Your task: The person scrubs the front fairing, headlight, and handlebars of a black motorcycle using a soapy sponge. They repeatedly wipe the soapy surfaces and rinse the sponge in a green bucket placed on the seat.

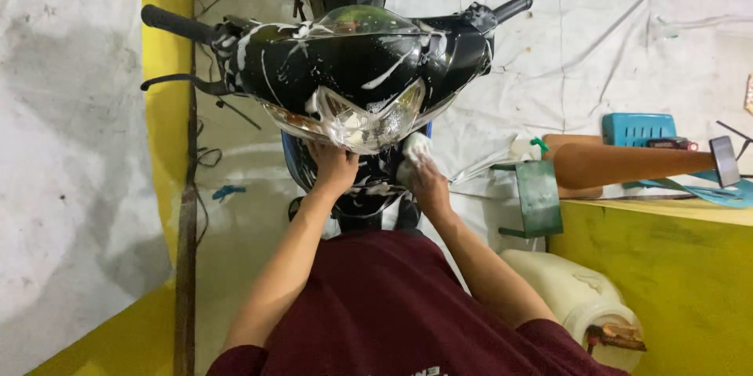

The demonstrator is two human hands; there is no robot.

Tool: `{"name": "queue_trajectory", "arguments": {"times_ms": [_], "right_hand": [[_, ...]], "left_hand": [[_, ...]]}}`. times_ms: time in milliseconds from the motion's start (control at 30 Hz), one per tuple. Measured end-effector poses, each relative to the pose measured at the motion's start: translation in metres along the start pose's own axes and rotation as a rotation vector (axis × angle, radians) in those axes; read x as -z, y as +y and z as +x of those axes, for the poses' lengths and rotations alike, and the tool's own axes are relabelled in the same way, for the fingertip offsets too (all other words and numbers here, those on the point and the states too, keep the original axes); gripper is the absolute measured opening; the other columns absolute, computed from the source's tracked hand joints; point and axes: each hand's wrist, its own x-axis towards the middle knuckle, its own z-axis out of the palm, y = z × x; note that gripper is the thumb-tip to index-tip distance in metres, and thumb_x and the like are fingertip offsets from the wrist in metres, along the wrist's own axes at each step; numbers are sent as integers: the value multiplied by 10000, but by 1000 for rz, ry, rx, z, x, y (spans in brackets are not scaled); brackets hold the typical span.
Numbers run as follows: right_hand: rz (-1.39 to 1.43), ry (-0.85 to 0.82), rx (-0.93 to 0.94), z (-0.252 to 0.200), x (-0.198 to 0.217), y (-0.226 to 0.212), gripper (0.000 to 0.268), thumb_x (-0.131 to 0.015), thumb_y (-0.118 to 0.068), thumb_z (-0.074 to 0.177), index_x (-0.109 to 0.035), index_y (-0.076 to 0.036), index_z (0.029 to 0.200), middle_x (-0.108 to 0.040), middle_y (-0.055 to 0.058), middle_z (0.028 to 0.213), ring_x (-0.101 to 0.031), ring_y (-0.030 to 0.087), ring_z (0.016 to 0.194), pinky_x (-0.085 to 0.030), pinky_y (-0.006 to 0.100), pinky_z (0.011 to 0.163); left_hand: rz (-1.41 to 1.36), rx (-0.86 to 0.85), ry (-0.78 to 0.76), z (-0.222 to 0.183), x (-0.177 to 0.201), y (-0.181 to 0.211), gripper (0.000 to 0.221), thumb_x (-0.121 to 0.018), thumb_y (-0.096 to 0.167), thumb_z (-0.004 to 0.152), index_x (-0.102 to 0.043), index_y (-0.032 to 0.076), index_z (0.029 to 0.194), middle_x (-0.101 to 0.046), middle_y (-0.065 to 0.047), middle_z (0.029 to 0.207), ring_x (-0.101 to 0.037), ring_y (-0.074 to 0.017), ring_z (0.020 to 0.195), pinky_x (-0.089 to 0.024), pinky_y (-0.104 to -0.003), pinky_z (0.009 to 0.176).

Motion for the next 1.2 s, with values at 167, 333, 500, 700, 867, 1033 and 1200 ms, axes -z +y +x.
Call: {"name": "queue_trajectory", "arguments": {"times_ms": [167,333,500,700,867,1033,1200], "right_hand": [[193,87,-413,99,50,-38,359,-635,0,926,-647,7,1285,-706,207,1131,-693,400,958,-572,474,808],[141,48,-229,88,50,-47,269,-669,6,932,-664,-30,1198,-671,186,1171,-683,396,1044,-588,453,885],[462,8,-275,39,44,-26,421,-735,-56,848,-597,-1,1242,-515,198,1381,-629,382,1166,-560,413,982],[104,220,-264,118,60,-31,361,-765,15,825,-672,2,1173,-598,181,1241,-570,407,1145,-494,496,991],[263,216,-308,100,60,-47,371,-737,11,850,-601,13,1196,-576,197,1230,-586,403,1128,-511,461,962],[220,221,-298,27,27,-59,431,-717,21,862,-546,36,1256,-549,243,1216,-562,441,1122,-482,481,966],[131,220,-314,-42,-9,-79,431,-657,52,866,-505,64,1269,-534,277,1203,-530,476,1105,-456,515,977]], "left_hand": [[-6,-58,99,0,9,9,696,-591,407,1003,-321,186,1605,-176,-214,1691,-41,-480,1557,44,-683,1224],[6,-118,173,-8,22,15,682,-628,406,988,-369,178,1576,-233,-238,1671,-77,-497,1543,10,-681,1221],[-99,-254,215,-47,50,38,637,-674,346,984,-427,80,1508,-363,-249,1587,-260,-508,1504,-181,-642,1256],[-90,-330,240,-93,55,79,342,-683,216,960,-677,76,1271,-536,-186,1375,-507,-393,1294,-413,-510,1086],[-25,-320,149,-91,37,74,193,-722,202,929,-721,89,1086,-630,-78,1086,-597,-316,1069,-471,-480,929],[-9,-330,118,-83,32,71,105,-734,158,890,-725,97,975,-645,-75,976,-611,-325,982,-489,-470,881],[-36,-323,111,-85,35,73,101,-752,138,881,-733,86,966,-659,-92,973,-615,-344,954,-501,-475,872]]}}
